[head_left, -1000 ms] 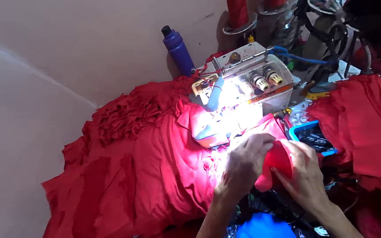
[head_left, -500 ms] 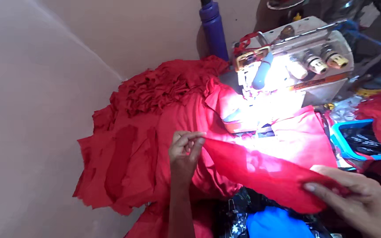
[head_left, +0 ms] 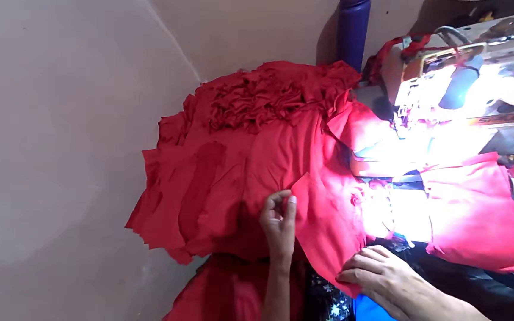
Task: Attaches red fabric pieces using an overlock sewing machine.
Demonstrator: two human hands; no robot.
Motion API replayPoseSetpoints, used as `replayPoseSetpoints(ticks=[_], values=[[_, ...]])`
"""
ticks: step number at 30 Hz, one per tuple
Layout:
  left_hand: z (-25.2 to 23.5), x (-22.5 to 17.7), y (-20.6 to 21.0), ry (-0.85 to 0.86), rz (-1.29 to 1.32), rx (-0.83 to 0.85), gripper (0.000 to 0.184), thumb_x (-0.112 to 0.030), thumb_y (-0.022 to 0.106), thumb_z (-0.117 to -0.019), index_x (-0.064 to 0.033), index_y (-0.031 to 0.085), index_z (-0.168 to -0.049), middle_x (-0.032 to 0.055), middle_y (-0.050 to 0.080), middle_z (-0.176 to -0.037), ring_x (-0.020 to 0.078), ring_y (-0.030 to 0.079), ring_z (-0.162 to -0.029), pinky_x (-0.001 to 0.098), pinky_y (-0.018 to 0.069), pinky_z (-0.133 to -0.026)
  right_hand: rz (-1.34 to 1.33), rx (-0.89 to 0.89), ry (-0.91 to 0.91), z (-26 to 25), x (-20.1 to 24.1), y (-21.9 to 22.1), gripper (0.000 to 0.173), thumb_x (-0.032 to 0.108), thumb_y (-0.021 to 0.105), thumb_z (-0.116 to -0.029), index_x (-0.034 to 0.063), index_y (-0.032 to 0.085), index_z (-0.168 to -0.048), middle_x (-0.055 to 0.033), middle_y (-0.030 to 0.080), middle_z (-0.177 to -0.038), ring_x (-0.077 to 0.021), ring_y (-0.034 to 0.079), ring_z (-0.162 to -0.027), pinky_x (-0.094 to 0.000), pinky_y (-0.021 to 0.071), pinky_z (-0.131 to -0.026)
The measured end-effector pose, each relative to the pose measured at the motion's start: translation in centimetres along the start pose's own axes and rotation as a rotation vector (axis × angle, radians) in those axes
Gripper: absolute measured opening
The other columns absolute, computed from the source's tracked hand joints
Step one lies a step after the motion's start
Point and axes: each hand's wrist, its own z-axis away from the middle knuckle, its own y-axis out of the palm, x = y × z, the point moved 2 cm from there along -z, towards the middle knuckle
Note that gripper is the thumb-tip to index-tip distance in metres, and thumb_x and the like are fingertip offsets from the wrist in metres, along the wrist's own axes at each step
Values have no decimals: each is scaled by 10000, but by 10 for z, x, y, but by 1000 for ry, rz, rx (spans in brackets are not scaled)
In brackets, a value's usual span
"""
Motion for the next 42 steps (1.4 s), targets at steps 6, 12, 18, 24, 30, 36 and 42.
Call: replayPoseSetpoints(ticks=[6, 12, 18, 24, 30, 36, 42], values=[[15, -45, 17, 35, 291, 272, 250, 44, 645, -892, 78, 598, -1135, 6, 732, -1017, 13, 698, -941, 207, 577, -877, -459, -442, 233, -49, -7, -19, 140, 99, 623, -950, -12, 704, -980, 11, 698, -839, 78, 601, -768, -86, 495, -726], [19, -54, 8, 10, 374, 357, 188, 1, 600, -970, 19, 589, -1157, -68, 737, -986, -17, 691, -915, 188, 575, -835, -486, -516, 298, -61, -5, -20, 147, 149, 646, -979, 9, 692, -977, 61, 699, -822, 94, 607, -734, -86, 508, -688], [22, -54, 8, 4, 375, 334, 188, -5, 593, -978, 43, 594, -1160, -80, 729, -865, -47, 664, -770, 145, 554, -718, -549, -522, 322, -63, -3, -16, 96, 128, 683, -945, 49, 630, -935, 107, 642, -761, 105, 556, -671, -67, 466, -622], [25, -63, 5, 61, 299, 384, 246, -92, 565, -1015, 91, 597, -1177, -60, 701, -926, -73, 633, -821, 135, 541, -765, -501, -562, 379, -62, -5, -14, 155, 170, 706, -923, 92, 574, -948, 135, 577, -689, 110, 509, -597, -64, 430, -566], [17, -69, 0, 130, 237, 483, 221, -58, 563, -1017, 106, 621, -1154, -2, 729, -985, -36, 667, -891, 162, 564, -832, -679, -300, 459, -56, -6, -30, 257, 174, 637, -966, 93, 546, -1192, 151, 606, -694, 103, 516, -576, -75, 423, -537], [-8, -98, -5, 337, 94, 608, 243, -96, 545, -1039, 89, 634, -1169, 14, 735, -1049, -65, 659, -935, 137, 550, -862, -748, -209, 415, -44, -3, -41, 144, 118, 673, -919, 82, 626, -1050, 178, 568, -667, 135, 467, -571, -52, 381, -525], [-24, -107, 5, 420, 70, 602, 221, -135, 567, -1039, 45, 656, -1133, 8, 748, -1045, -22, 687, -973, 164, 569, -873, -641, -327, 387, -30, -6, -45, 77, 156, 683, -913, 87, 648, -919, 139, 543, -674, 128, 483, -605, -45, 401, -557]])
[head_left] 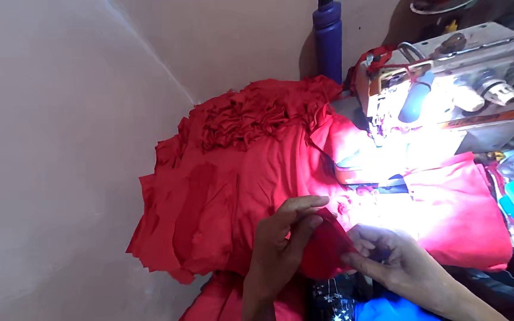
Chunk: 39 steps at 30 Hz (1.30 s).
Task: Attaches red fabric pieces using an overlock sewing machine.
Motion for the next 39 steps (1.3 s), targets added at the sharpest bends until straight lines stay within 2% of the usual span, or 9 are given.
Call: replayPoseSetpoints(ticks=[6, 10, 14, 16, 21, 26, 31, 35, 39], values=[[-27, 7, 18, 104, -87, -76, 193, -139, 624, -1008, 27, 690, -1079, 2, 752, -1000, -44, 680, -914, 139, 562, -821, 88, -201, -92, 2, -5, -12, 119, 182, 694, -905, 64, 684, -917, 98, 641, -734, 132, 545, -656, -47, 456, -604], [-63, 37, 46, 93, -52, -151, 206, -15, 756, -854, 51, 696, -1039, 20, 748, -905, -8, 692, -830, 170, 578, -779, 319, -410, -154, -2, -17, -31, 242, 246, 684, -910, 13, 735, -954, -38, 716, -904, 48, 671, -826, -105, 557, -698], [-96, 84, 89, -28, -29, -88, 239, 54, 743, -843, 51, 689, -1076, 116, 724, -947, 101, 699, -827, 251, 584, -775, 271, -589, 46, -13, -45, -53, 181, 183, 681, -905, 20, 711, -977, 37, 715, -832, 67, 639, -726, -115, 529, -681], [-104, 103, 110, -96, -218, -59, 212, -26, 782, -839, 10, 714, -1037, 121, 730, -868, 175, 701, -751, 351, 578, -707, 313, -630, 140, -16, -59, -60, 229, 200, 683, -911, -10, 714, -996, -10, 703, -801, 1, 645, -700, -190, 539, -674], [-102, 99, 131, -58, -578, -80, 165, -165, 760, -870, -26, 736, -957, 134, 687, -967, 290, 655, -931, 476, 507, -818, 312, -621, 204, -14, -69, -62, 285, 253, 680, -914, -12, 703, -1017, -3, 671, -772, 10, 598, -668, -179, 506, -634], [-69, 70, 151, 17, -804, -148, 129, -143, 722, -856, -47, 800, -892, 163, 752, -937, 351, 710, -916, 478, 529, -814, 247, -650, 123, 5, -68, -49, 271, 216, 680, -906, -43, 728, -972, -25, 714, -890, 71, 623, -778, -101, 513, -704], [-56, 67, 163, -19, -878, -150, 185, -171, 671, -912, -125, 825, -1005, 95, 770, -1008, 291, 713, -975, 441, 516, -928, 209, -724, 80, 8, -62, -53, 217, 170, 677, -921, -42, 705, -957, -10, 688, -859, 64, 619, -666, -106, 541, -608], [-66, 69, 165, -148, -830, -154, 251, -152, 704, -891, -24, 772, -1096, 166, 748, -1099, 339, 705, -1062, 478, 527, -962, 197, -771, 89, -5, -59, -60, 172, 123, 674, -907, -40, 643, -952, 61, 640, -712, 65, 614, -577, -118, 550, -558], [-68, 72, 159, -190, -750, -135, 284, -123, 711, -873, 11, 754, -1120, 183, 738, -1131, 346, 691, -1112, 468, 514, -1000, 168, -797, 54, -17, -62, -63, 216, 76, 667, -896, -88, 660, -1036, 33, 666, -739, 53, 630, -595, -123, 556, -565]])
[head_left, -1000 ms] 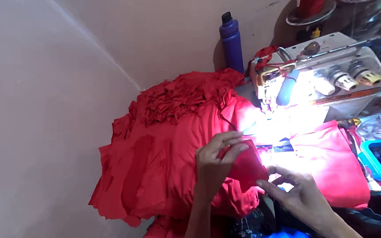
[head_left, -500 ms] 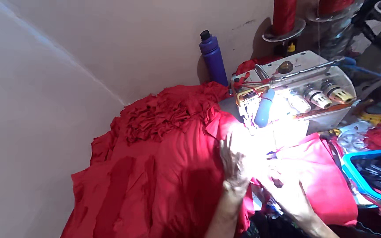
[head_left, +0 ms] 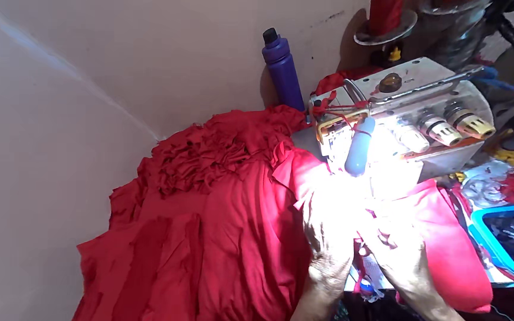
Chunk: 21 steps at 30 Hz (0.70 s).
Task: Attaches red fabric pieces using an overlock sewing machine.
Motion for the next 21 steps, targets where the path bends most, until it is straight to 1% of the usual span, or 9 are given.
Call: replayPoseSetpoints(ticks=[2, 4, 6, 8, 11, 15, 17, 19, 21], values=[[-10, 5, -1, -32, 21, 85, 290, -131, 695, -894, 11, 742, -1142, 186, 730, -1140, 333, 684, -1118, 469, 514, -993, 65, 10, -62, -9, -3, 2, 226, 86, 645, -920, -87, 699, -1054, -15, 705, -793, 53, 636, -635, -120, 550, -599], [-25, 13, -3, -68, 51, 232, 379, -164, 684, -922, 25, 689, -1250, 216, 695, -1218, 355, 644, -1178, 508, 478, -1024, 232, 3, -177, -20, -6, 3, 220, 150, 622, -955, -1, 772, -1008, -43, 732, -823, 15, 634, -672, -153, 532, -642], [-42, 20, -6, -92, 82, 321, 437, -237, 709, -921, 4, 651, -1281, 211, 687, -1167, 350, 645, -1119, 538, 486, -964, 408, -20, -213, -26, -4, 2, 251, 200, 603, -960, 31, 788, -970, -81, 729, -773, -118, 657, -646, -313, 525, -620], [-55, 28, -6, -118, 66, 389, 404, -236, 710, -949, -33, 631, -1289, 211, 684, -1139, 369, 657, -1070, 569, 511, -909, 496, 0, -192, -27, -2, 1, 264, 211, 592, -933, 13, 764, -906, -92, 692, -701, -178, 646, -600, -375, 509, -574], [-78, 41, -2, -155, 50, 437, 336, -201, 610, -1019, -66, 584, -1326, 219, 667, -1168, 399, 660, -1039, 591, 524, -831, 520, 42, -265, -16, -3, -7, 279, 222, 596, -949, 14, 775, -993, -91, 699, -720, -172, 640, -602, -336, 509, -562], [-124, 70, 20, -198, 30, 452, 369, -244, 475, -1071, -32, 599, -1347, 212, 677, -1243, 386, 646, -1167, 594, 470, -990, 495, 154, -402, 12, -1, -40, 256, 238, 603, -990, 67, 794, -994, -82, 762, -873, -144, 707, -789, -304, 545, -714], [-128, 96, 23, -139, 240, 389, 370, -177, 447, -1075, -1, 591, -1367, 202, 646, -1326, 326, 607, -1257, 518, 435, -1081, 551, 211, -438, 32, 2, -62, 255, 203, 588, -989, 41, 785, -981, -108, 763, -859, -158, 719, -768, -284, 552, -693], [-119, 114, 22, -55, 482, 280, 335, -100, 461, -1048, 55, 616, -1301, 196, 651, -1315, 239, 614, -1240, 398, 455, -1075, 588, 231, -461, 52, 1, -85, 268, 229, 595, -994, 32, 769, -942, -115, 730, -798, -162, 672, -730, -254, 508, -672], [-99, 114, 9, -48, 642, 162, 303, -88, 469, -1047, 74, 627, -1250, 176, 660, -1268, 155, 624, -1171, 301, 478, -1024, 660, 227, -510, 71, -8, -103, 292, 320, 618, -1000, 62, 722, -910, -109, 699, -783, -202, 634, -754, -284, 474, -677]])
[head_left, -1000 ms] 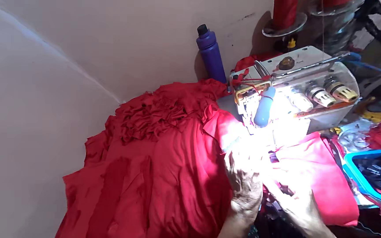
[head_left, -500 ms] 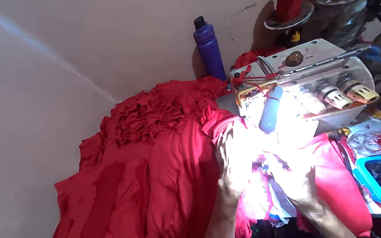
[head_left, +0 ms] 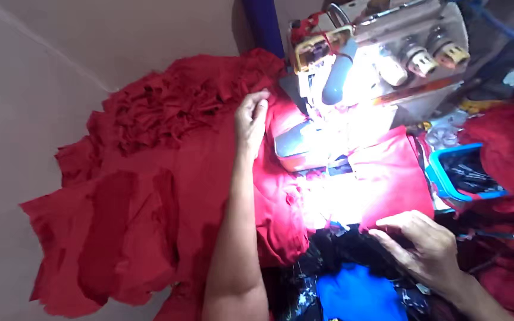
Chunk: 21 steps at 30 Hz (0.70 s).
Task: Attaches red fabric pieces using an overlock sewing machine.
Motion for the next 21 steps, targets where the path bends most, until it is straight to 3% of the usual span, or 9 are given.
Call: replayPoseSetpoints(ticks=[2, 4, 5, 7, 11, 13, 16, 19, 21], values=[[37, -22, -6, 26, -84, -133, 297, -129, 498, -1056, 50, 659, -1229, 162, 689, -1207, 139, 657, -1091, 283, 512, -971, 170, 10, -82, 18, -7, 3, 305, 379, 606, -995, 92, 683, -925, -114, 685, -829, -272, 643, -795, -353, 492, -668], [95, -50, -9, 30, -222, -155, 310, -156, 505, -1071, 38, 630, -1277, 194, 667, -1236, 217, 658, -1094, 356, 522, -958, 300, 2, -179, 28, -12, 14, 232, 331, 573, -1004, 115, 656, -986, -116, 674, -889, -304, 642, -834, -385, 494, -708], [121, -58, -9, 31, -245, -166, 295, -156, 506, -1065, 22, 634, -1264, 171, 670, -1237, 202, 661, -1098, 354, 531, -956, 338, -14, -220, 31, -15, 21, 183, 288, 555, -1023, 123, 634, -1016, -111, 647, -906, -302, 612, -840, -385, 463, -726], [162, -64, -5, 40, -193, -208, 240, -103, 547, -1015, 32, 685, -1157, 134, 702, -1171, 150, 669, -1085, 315, 539, -954, 372, -46, -251, 32, -18, 27, 132, 235, 533, -1049, 122, 602, -1049, -110, 619, -926, -302, 583, -856, -378, 443, -750], [224, -76, 7, -71, -60, -222, 177, -15, 588, -924, 59, 731, -996, 103, 734, -1001, 76, 689, -987, 214, 558, -903, 266, -43, -177, 30, -17, 22, 153, 232, 575, -998, 107, 648, -1048, -129, 667, -915, -307, 628, -876, -371, 483, -761], [238, -86, 20, -56, -79, -164, 171, -25, 613, -905, 41, 753, -978, 105, 737, -990, 87, 690, -994, 217, 551, -921, 223, -25, -139, 32, -18, 20, 196, 285, 598, -998, 114, 663, -1069, -123, 675, -935, -295, 634, -904, -361, 483, -797], [242, -98, 57, 115, -115, -32, 131, -64, 685, -897, -29, 799, -952, 129, 750, -1000, 167, 699, -994, 277, 547, -920, 137, -14, -70, 33, -16, 18, 221, 292, 621, -976, 94, 678, -1056, -139, 692, -956, -295, 644, -913, -367, 493, -820], [237, -89, 96, 319, -179, 56, 129, -90, 713, -894, -87, 815, -974, 165, 753, -1024, 247, 720, -962, 326, 563, -877, 86, 7, -27, 32, -14, 14, 236, 294, 627, -967, 90, 684, -1070, -136, 705, -988, -284, 648, -945, -358, 494, -851], [232, -80, 107, 365, -196, 70, 109, -93, 718, -879, -91, 815, -930, 156, 760, -977, 258, 731, -918, 337, 572, -846, 58, 12, -9, 32, -13, 11, 246, 284, 622, -949, 83, 692, -1073, -141, 707, -998, -280, 646, -953, -359, 488, -858]])
